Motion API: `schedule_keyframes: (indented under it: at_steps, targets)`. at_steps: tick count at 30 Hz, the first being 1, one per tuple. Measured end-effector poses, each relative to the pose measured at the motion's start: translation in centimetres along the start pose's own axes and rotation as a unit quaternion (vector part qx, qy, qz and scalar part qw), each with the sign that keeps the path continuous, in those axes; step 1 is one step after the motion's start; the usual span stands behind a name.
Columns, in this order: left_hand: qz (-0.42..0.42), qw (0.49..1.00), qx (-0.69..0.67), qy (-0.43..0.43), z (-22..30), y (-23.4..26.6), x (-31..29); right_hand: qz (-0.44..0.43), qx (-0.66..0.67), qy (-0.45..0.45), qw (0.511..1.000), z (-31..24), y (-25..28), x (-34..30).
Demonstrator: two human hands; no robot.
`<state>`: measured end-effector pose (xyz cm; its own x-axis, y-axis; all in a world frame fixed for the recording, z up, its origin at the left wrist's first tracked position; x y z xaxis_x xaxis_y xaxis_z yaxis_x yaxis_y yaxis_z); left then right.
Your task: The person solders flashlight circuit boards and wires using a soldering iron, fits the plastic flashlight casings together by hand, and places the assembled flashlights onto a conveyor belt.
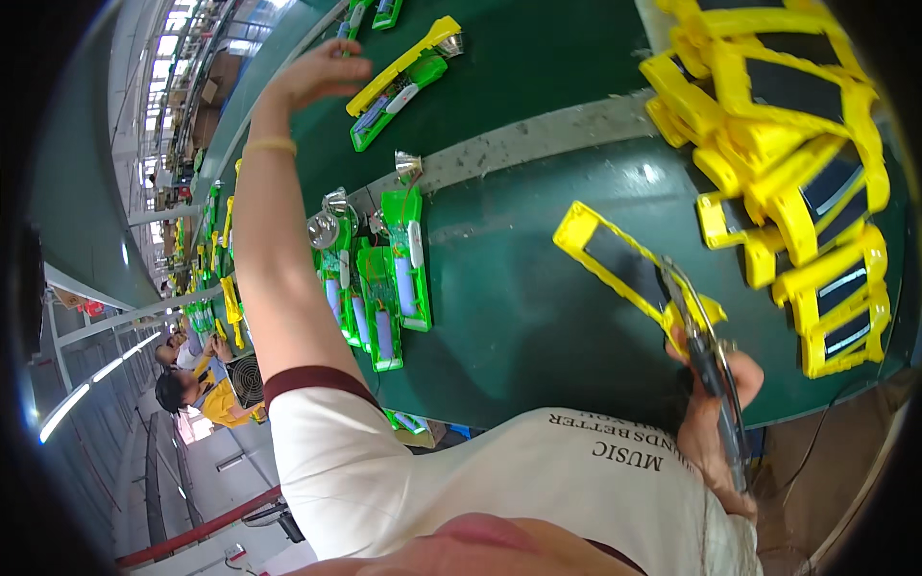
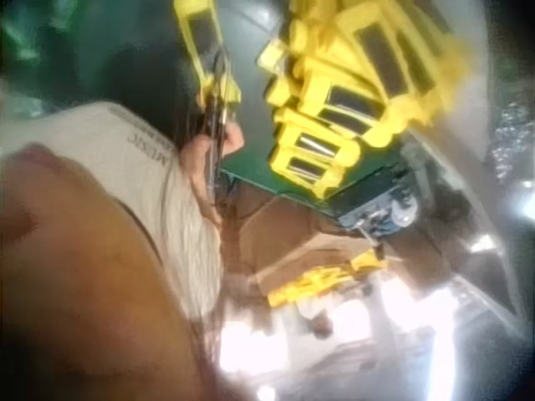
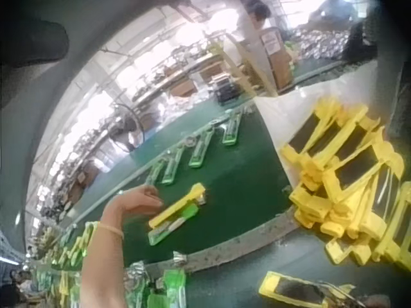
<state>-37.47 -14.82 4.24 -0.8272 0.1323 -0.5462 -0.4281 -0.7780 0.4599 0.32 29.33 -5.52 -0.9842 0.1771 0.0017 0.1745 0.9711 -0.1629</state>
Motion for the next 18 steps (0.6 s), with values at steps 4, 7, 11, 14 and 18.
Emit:
schedule_keyframes:
  at_steps: [4,7,11,14,18]
  targets:
    - [0.259,0.925,0.197,-0.193,1.3,0.2,9.4,-0.005,-0.018,-0.014,1.000,0.3,0.0,0.7]
    - [0.415,0.847,0.326,-0.064,0.2,-1.5,12.4,0.006,-0.006,-0.029,1.000,-0.8,-0.7,0.1]
    - [0.229,0.890,0.154,-0.363,2.6,-3.2,1.6,0.004,-0.012,0.001,1.000,-0.8,-0.4,0.0]
    - [0.152,0.956,0.170,-0.184,2.2,-4.7,-4.2,-0.010,0.000,0.022,1.000,-0.9,-0.6,0.0]
    - [0.035,0.968,0.075,-0.237,1.2,-14.7,-16.9,-0.021,0.046,-0.004,0.999,-0.5,-0.1,1.2]
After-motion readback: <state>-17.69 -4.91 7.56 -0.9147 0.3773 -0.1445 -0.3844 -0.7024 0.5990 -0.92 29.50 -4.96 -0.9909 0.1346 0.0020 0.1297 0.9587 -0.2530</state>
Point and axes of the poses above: each hand's wrist, its own x-axis towards the middle knuckle, its own y-axis out of the back of the hand, z = x × y, the point moved 3 cm from there along x, towards the middle knuckle, and after that the axes turned 8 degrees about -x, right-handed, at the moved point
